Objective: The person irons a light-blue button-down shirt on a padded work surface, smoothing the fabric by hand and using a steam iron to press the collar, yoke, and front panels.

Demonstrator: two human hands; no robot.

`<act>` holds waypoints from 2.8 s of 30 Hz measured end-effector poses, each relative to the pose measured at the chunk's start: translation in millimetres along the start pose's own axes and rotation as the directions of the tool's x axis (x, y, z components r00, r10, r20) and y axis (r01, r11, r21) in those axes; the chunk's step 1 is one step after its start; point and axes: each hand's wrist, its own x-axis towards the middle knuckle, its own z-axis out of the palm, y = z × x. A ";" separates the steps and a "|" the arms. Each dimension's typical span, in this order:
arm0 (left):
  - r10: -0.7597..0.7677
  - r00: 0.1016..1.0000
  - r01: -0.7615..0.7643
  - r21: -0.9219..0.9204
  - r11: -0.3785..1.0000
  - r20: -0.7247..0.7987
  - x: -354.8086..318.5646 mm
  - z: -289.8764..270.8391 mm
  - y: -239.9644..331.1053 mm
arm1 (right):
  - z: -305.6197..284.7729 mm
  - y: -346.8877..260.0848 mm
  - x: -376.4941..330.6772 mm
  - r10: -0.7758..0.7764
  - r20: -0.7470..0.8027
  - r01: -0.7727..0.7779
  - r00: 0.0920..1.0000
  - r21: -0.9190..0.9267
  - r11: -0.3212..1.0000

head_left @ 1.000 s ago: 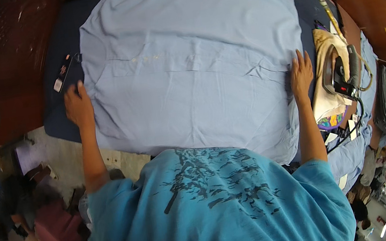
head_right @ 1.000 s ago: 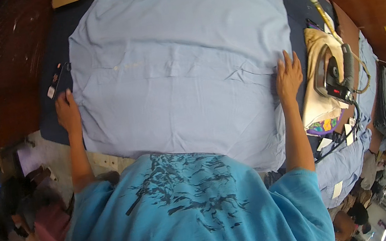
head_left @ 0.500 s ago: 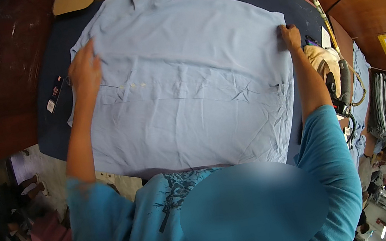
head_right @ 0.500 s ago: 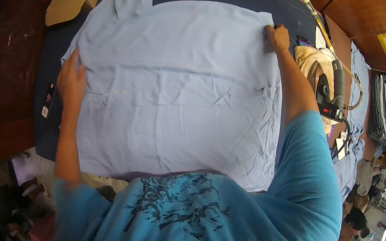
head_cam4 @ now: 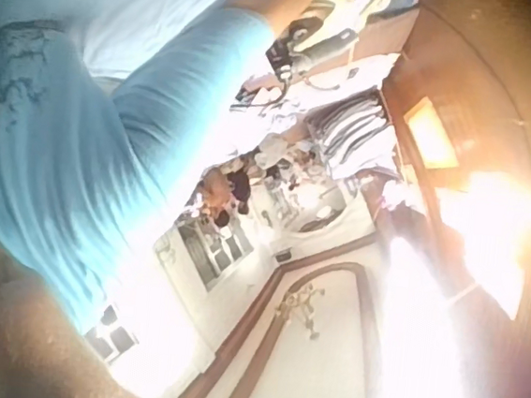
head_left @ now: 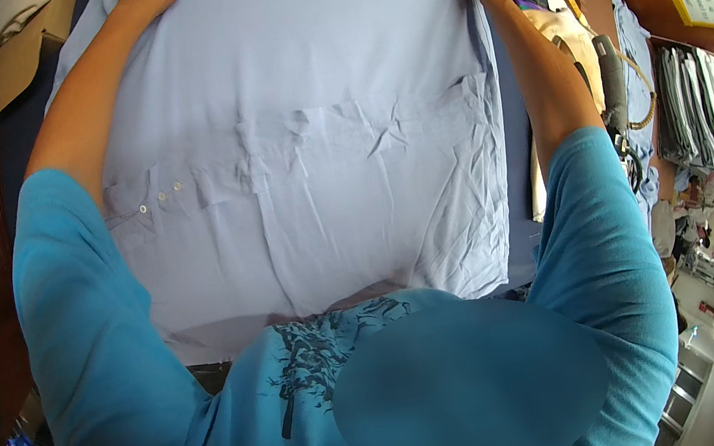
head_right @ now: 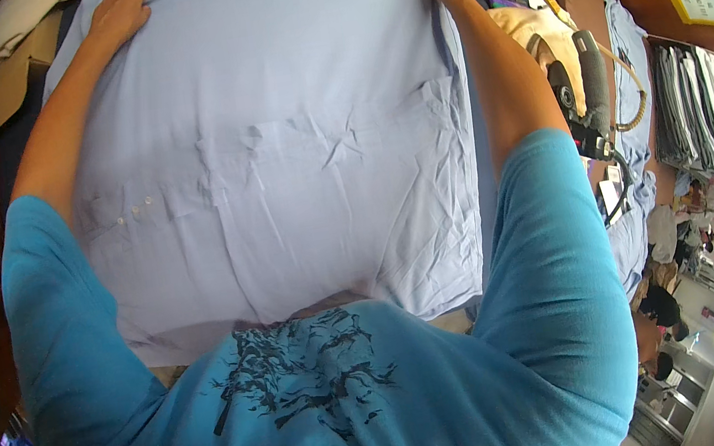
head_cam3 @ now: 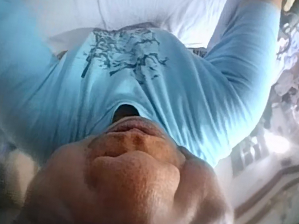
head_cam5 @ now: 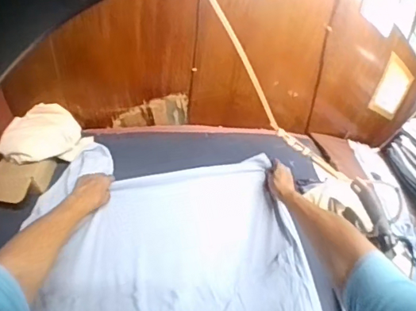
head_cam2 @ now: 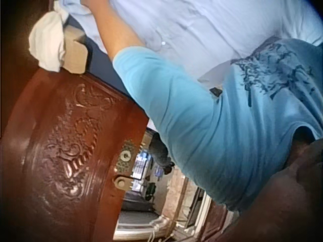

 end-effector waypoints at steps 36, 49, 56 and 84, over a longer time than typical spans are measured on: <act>-0.279 0.891 0.252 -0.122 0.960 -0.359 -302.4 179.1 2.2 | -101.0 -0.5 -271.0 -0.189 0.330 0.286 0.925 -0.279 0.917; -0.253 0.798 0.201 -0.154 0.967 -0.547 -295.8 200.0 -4.7 | -170.3 -1.4 -453.1 -0.183 0.408 0.309 0.894 -0.267 0.913; -0.169 0.685 0.057 -0.178 0.982 -0.709 -324.9 172.9 55.9 | -209.0 19.1 -506.0 0.129 0.236 -0.082 0.963 -0.199 0.977; 0.541 0.590 -0.781 -0.255 0.570 -0.599 -423.2 143.6 343.6 | -222.8 52.0 -508.3 -0.096 0.108 0.081 0.989 0.143 0.986</act>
